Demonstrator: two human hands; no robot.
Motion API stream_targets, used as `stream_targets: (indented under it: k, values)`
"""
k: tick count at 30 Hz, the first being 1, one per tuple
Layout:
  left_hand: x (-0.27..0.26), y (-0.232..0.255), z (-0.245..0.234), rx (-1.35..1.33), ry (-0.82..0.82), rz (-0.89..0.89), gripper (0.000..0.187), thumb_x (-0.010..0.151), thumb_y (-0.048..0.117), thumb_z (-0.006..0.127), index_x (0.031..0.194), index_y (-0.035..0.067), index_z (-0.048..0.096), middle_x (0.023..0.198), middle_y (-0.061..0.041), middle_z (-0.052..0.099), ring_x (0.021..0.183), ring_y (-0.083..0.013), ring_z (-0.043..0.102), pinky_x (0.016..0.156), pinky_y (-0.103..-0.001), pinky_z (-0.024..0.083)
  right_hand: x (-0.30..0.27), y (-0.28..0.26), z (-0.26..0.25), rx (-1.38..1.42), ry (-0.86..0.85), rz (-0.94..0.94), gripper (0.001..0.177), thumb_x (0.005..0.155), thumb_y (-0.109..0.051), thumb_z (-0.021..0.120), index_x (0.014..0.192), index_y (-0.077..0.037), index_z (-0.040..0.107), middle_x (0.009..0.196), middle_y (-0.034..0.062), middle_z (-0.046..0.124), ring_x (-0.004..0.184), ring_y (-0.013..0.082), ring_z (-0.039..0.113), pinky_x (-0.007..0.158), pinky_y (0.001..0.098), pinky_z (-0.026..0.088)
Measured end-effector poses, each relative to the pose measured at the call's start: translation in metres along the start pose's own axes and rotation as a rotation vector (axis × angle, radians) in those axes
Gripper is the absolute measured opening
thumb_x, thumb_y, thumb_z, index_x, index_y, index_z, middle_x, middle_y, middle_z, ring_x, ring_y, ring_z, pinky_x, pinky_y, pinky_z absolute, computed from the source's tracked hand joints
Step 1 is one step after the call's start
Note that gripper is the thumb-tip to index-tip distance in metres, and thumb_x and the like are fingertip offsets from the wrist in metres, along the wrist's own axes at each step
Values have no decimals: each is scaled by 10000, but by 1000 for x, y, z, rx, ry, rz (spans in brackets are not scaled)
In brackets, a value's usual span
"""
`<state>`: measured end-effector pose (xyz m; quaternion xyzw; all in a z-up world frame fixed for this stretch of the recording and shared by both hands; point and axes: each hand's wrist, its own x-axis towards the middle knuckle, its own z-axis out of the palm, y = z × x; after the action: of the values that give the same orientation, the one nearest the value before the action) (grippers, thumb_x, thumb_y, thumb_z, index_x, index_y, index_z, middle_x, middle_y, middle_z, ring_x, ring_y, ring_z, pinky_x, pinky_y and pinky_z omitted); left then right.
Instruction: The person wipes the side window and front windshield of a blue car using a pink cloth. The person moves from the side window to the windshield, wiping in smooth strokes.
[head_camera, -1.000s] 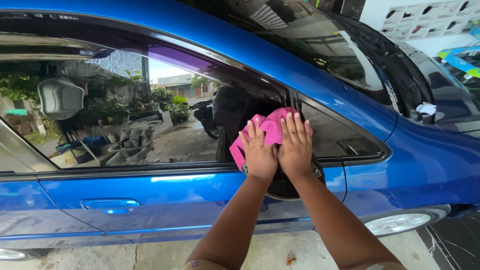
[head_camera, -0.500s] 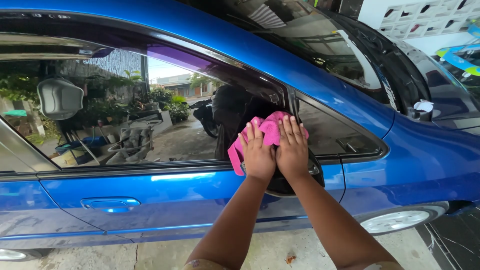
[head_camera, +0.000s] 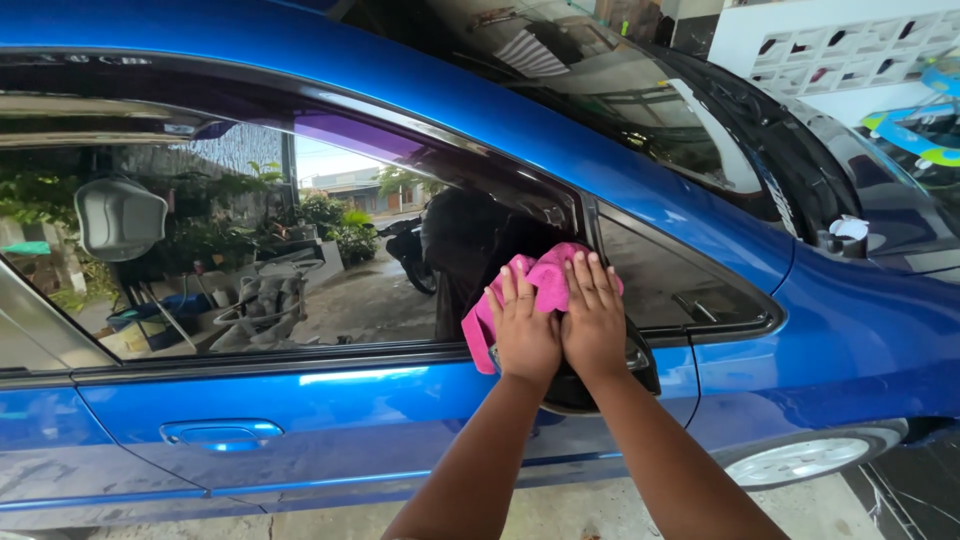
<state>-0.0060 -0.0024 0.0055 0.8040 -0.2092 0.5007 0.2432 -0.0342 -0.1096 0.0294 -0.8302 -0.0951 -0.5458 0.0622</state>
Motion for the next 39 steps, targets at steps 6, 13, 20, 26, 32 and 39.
stream_targets:
  k: [6,13,20,26,32,39]
  values:
    - [1,-1,0,-39,14,20,524,893,178,585,1417,181,598,1615,-182,397,1474,-469,351,1167,-713,217,0,-1,1,-25,28,-7,584,888,-132,533,1464,-43,562,1560,135,515,1452,327,456,1215,484,324]
    - [3,-2,0,-53,-48,32,529,897,170,583,1426,160,580,1609,-189,396,1490,-468,319,1173,-705,212,3,-2,2,-28,38,19,589,886,-107,520,1470,-38,554,1566,135,509,1461,333,445,1227,488,301]
    - [3,-5,5,-66,-47,46,561,859,151,612,1420,150,582,1623,-194,366,1499,-475,293,1171,-725,201,6,3,0,21,35,6,581,895,-92,518,1471,-21,545,1572,145,494,1460,336,440,1243,492,281]
    - [8,20,-5,-6,1,8,532,878,141,581,1410,122,591,1631,-225,343,1496,-488,295,1154,-726,219,8,15,-17,106,33,-46,611,861,-129,591,1449,30,542,1573,179,480,1461,358,433,1233,509,301]
    - [20,59,-27,-11,30,-9,513,868,115,594,1378,66,613,1606,-268,357,1474,-540,297,1133,-760,208,14,32,-46,180,9,-76,695,794,-162,692,1434,60,539,1587,192,452,1478,376,402,1245,528,281]
    - [35,81,-36,43,70,-34,577,863,81,585,1440,83,568,1652,-255,274,1510,-529,228,1144,-755,171,34,42,-70,239,4,-115,671,827,-114,669,1456,63,515,1602,189,428,1488,368,384,1247,533,270]
